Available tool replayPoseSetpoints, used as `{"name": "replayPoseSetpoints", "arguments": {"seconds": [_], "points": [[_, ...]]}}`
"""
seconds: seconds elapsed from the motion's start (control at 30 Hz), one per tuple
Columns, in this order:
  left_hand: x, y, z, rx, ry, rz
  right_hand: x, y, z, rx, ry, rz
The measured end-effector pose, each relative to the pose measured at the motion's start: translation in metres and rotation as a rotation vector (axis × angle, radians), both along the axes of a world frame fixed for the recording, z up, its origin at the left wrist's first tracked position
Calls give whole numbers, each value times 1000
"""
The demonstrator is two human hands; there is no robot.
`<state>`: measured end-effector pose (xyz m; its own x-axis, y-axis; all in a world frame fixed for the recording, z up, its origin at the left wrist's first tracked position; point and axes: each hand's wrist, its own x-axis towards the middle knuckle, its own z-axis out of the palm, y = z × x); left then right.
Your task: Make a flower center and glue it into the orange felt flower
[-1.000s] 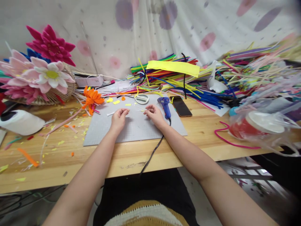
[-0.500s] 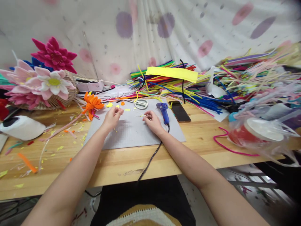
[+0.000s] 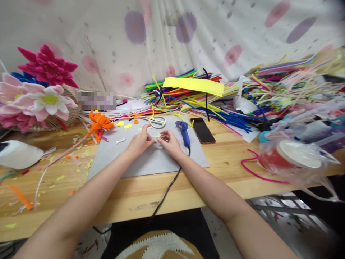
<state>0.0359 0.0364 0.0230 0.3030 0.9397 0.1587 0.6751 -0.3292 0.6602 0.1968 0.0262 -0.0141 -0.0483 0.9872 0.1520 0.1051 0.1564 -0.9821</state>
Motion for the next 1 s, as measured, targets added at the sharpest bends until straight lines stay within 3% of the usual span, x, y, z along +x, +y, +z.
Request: {"name": "replayPoseSetpoints", "arguments": {"seconds": [0.13,0.53,0.67,0.8,1.0], "points": [[7,-5,-6,79,84,-54,-2,-2,-1,3,-61,110],[5,-3,-8,102,64,-161,3,2,-3,33,-26,168],[-8,-5,-9,76,-9,-76,5,5,0,-6,-13,-9],[-32,-12,-11,15,-161,89,7,9,-4,-24,47,-156],[-53,-16,-9,56,-748,340,4,11,-6,-39,1,-261]]}}
